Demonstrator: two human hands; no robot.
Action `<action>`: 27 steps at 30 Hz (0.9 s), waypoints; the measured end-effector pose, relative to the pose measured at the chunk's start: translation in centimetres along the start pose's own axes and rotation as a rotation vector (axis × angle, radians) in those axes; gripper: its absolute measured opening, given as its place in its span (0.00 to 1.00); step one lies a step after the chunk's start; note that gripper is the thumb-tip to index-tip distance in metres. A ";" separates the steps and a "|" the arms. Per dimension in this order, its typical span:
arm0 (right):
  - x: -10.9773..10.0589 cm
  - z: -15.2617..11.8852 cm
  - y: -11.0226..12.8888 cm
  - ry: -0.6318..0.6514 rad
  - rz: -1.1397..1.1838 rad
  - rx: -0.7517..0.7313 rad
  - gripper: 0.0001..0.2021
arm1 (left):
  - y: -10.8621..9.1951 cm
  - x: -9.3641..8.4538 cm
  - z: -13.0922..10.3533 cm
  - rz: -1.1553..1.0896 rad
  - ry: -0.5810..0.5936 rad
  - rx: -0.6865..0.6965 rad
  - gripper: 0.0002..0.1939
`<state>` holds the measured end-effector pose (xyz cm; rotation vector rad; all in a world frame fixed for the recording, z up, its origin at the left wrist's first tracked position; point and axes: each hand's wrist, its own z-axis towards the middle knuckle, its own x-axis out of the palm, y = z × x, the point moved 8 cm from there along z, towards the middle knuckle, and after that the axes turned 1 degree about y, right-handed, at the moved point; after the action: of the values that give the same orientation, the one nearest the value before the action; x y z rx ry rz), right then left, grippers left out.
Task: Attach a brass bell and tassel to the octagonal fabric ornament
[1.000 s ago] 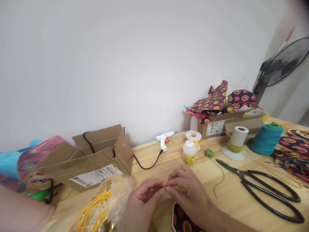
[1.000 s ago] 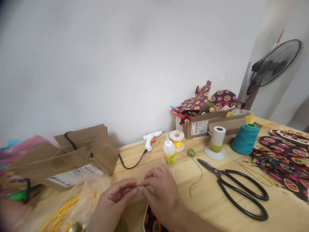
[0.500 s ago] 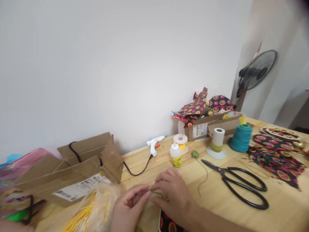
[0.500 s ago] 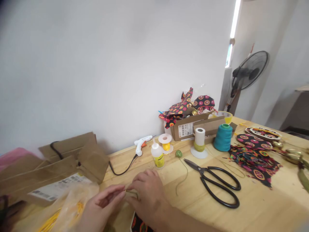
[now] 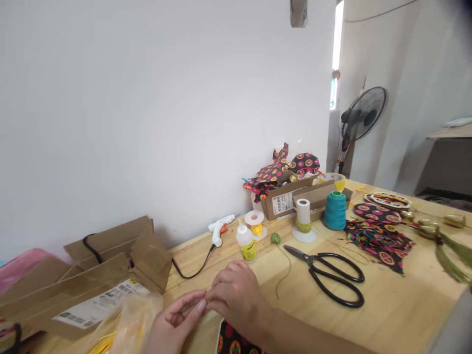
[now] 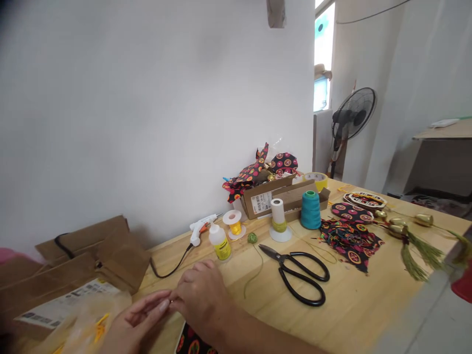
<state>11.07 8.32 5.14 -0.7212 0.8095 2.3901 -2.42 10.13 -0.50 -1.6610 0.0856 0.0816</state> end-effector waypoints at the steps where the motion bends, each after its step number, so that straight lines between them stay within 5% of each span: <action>1: -0.1 0.0 0.0 -0.009 0.003 -0.002 0.07 | 0.0 -0.1 0.0 0.011 -0.006 0.001 0.16; 13: 0.1 -0.4 -0.6 0.020 0.027 0.100 0.04 | -1.1 -0.6 -0.2 0.212 -0.070 0.163 0.16; 21: 0.7 -0.9 -1.3 0.108 0.025 0.217 0.03 | -2.6 -2.5 -1.2 0.197 -0.326 0.109 0.25; 27: 1.0 -0.8 -0.7 0.125 0.164 0.187 0.11 | -3.0 -1.6 -1.7 0.131 -0.268 0.117 0.24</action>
<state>11.02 8.57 3.75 -0.7590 1.1686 2.3876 -3.67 8.74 2.81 -1.5134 -0.0043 0.3904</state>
